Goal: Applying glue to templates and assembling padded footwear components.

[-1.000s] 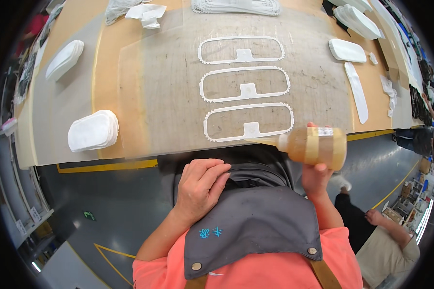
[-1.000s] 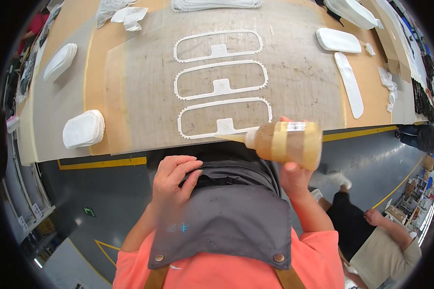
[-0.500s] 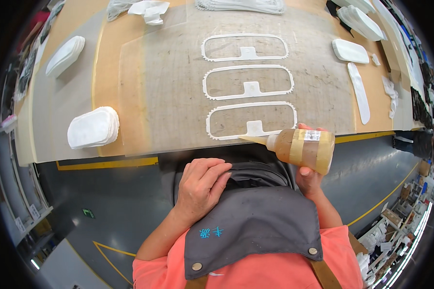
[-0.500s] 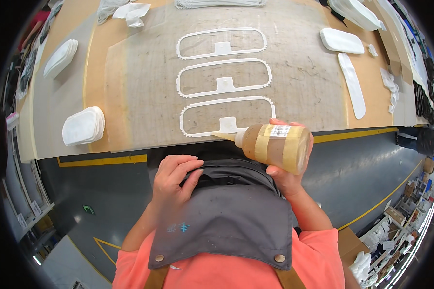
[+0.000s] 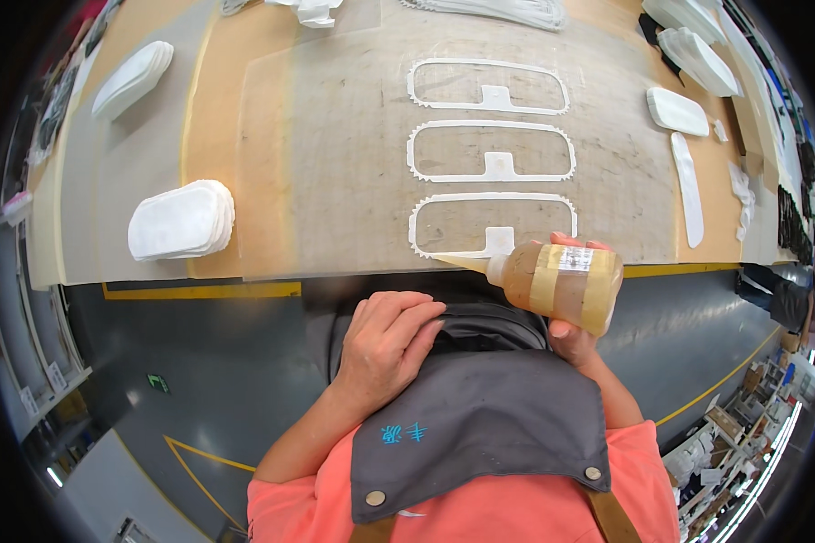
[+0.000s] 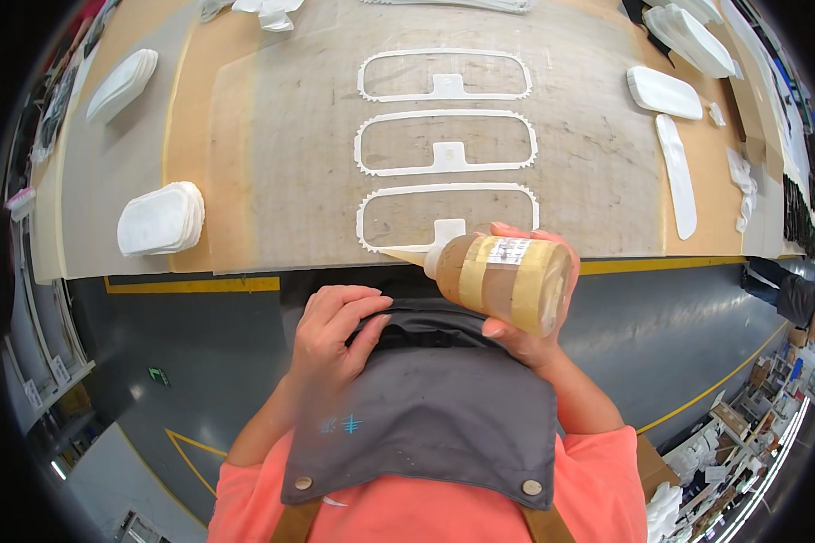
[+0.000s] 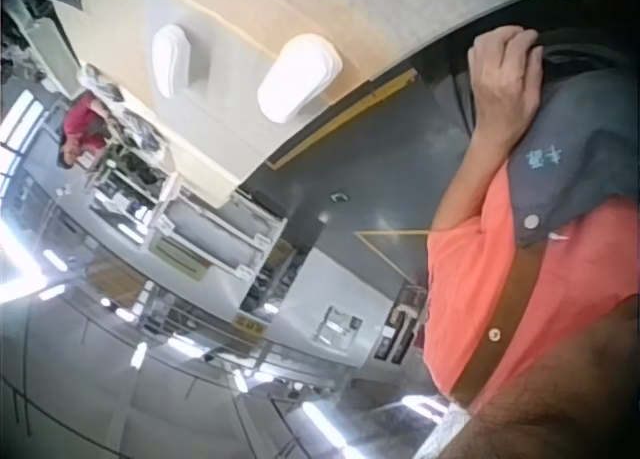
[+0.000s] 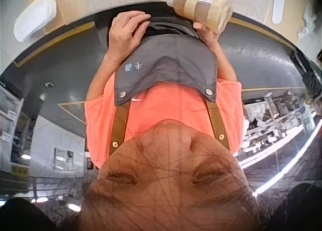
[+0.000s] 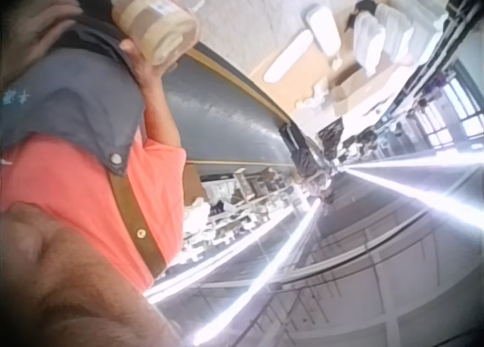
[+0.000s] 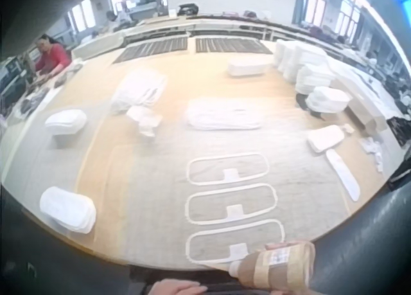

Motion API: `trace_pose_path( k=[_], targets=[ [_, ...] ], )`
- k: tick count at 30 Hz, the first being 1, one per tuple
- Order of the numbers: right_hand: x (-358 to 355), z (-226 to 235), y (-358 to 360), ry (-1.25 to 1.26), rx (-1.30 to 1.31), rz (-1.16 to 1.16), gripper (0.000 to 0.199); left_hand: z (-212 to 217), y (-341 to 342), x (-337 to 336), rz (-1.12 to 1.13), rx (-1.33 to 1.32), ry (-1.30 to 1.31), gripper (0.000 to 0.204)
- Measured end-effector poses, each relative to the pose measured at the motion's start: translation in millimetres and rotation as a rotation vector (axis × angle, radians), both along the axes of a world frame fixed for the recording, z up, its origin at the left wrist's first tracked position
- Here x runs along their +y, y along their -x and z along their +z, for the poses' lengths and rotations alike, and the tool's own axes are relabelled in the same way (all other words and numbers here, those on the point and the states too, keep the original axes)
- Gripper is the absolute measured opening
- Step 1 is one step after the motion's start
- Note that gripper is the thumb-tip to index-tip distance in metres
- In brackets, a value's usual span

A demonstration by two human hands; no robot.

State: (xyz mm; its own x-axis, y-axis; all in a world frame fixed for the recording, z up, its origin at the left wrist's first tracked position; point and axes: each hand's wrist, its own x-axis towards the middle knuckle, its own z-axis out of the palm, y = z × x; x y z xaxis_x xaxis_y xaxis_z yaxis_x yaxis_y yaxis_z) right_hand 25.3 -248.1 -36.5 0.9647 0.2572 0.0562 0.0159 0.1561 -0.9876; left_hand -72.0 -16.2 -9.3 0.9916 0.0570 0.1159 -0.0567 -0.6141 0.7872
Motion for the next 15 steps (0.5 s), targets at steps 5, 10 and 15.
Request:
trace_pose_path(
  k=[5,10,15],
  targets=[
    [9,0,-1,-0.044,0.004,0.026,0.109,-2,1,2,0.009,0.001,0.008,0.023],
    [16,-2,-2,-0.042,-0.022,0.020,0.110,-3,1,5,0.014,0.002,0.012,0.023],
    [17,-6,-8,-0.021,-0.159,0.111,0.111,-6,2,7,0.016,-0.007,0.018,0.024]
  ],
)
